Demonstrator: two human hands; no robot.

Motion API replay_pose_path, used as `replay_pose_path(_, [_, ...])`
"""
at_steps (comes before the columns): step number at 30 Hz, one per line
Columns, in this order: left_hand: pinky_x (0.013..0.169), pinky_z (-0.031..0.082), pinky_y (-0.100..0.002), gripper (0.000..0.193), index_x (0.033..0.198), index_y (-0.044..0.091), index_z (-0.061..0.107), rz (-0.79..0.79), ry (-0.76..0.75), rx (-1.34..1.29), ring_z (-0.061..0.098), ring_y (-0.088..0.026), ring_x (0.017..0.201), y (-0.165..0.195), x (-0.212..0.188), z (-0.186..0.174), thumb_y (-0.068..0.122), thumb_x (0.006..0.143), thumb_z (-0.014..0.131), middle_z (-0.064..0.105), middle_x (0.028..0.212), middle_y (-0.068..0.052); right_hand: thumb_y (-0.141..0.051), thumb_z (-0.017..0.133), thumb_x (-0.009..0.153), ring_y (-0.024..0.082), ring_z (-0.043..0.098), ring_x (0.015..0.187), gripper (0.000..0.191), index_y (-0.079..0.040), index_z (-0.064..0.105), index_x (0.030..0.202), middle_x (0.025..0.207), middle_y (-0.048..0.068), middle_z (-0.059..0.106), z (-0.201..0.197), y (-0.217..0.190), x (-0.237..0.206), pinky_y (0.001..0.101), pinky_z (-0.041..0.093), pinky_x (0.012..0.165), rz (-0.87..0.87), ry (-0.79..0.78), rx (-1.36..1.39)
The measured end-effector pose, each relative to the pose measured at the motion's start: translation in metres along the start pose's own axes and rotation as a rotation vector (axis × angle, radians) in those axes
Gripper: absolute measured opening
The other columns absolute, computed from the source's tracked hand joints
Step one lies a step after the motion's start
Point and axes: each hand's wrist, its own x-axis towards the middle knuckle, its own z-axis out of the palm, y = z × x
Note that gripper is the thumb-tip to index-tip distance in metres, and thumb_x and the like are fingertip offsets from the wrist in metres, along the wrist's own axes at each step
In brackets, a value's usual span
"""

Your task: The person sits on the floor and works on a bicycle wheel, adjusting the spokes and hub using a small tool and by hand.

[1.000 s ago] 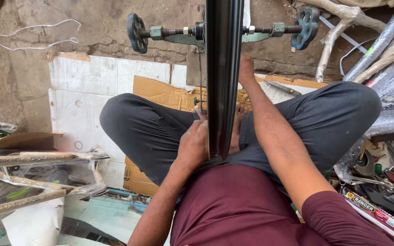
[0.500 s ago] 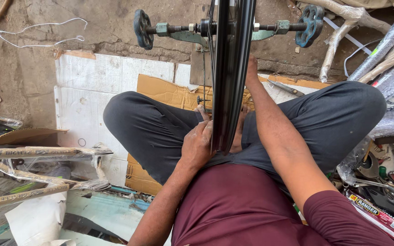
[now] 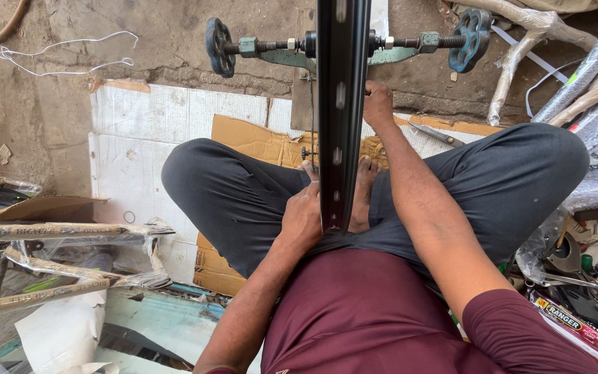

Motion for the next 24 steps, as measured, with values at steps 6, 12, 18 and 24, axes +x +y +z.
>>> replay_pose_path(6, [0.061,0.052,-0.04,0.017,0.092,0.006,0.067,0.155,0.093,-0.115,0.066,-0.029,0.071,0.037,-0.009,-0.072,0.013,0.078,0.074,0.064,0.083,-0.012,-0.024,0.08,0.088,0.01,0.052,0.058,0.033,-0.006,0.061,0.068,0.06,0.002,0.056,-0.001,0.001,-0.001,0.0312,0.043,0.055,0.009,0.015,0.084])
replay_pose_path(12, [0.061,0.052,-0.034,0.022,0.102,0.0,0.066,0.276,0.359,-0.273,0.067,-0.023,0.071,0.082,-0.008,-0.133,0.013,0.09,0.081,0.068,0.088,-0.011,-0.028,0.08,0.091,0.013,0.052,0.061,0.039,-0.001,0.06,0.071,0.065,0.009,0.058,0.002,0.011,0.0,0.0332,0.043,0.058,0.034,0.007,0.073])
replay_pose_path(18, [0.058,0.051,-0.033,0.017,0.103,0.0,0.066,0.298,0.425,-0.286,0.066,-0.021,0.068,0.095,0.009,-0.14,0.006,0.094,0.078,0.069,0.086,-0.01,-0.029,0.081,0.09,0.019,0.06,0.067,0.033,-0.004,0.067,0.074,0.07,0.009,0.065,0.009,0.026,0.003,0.0379,0.05,0.065,0.035,-0.005,-0.006])
replay_pose_path(24, [0.06,0.05,-0.028,0.019,0.109,0.001,0.066,0.259,0.529,-0.453,0.064,-0.016,0.07,0.085,0.003,-0.128,0.02,0.107,0.065,0.067,0.089,-0.008,-0.015,0.073,0.092,0.022,0.071,0.081,0.011,-0.007,0.074,0.098,0.09,0.01,0.075,0.002,0.021,-0.01,0.0394,0.056,0.076,-0.034,0.151,-0.023])
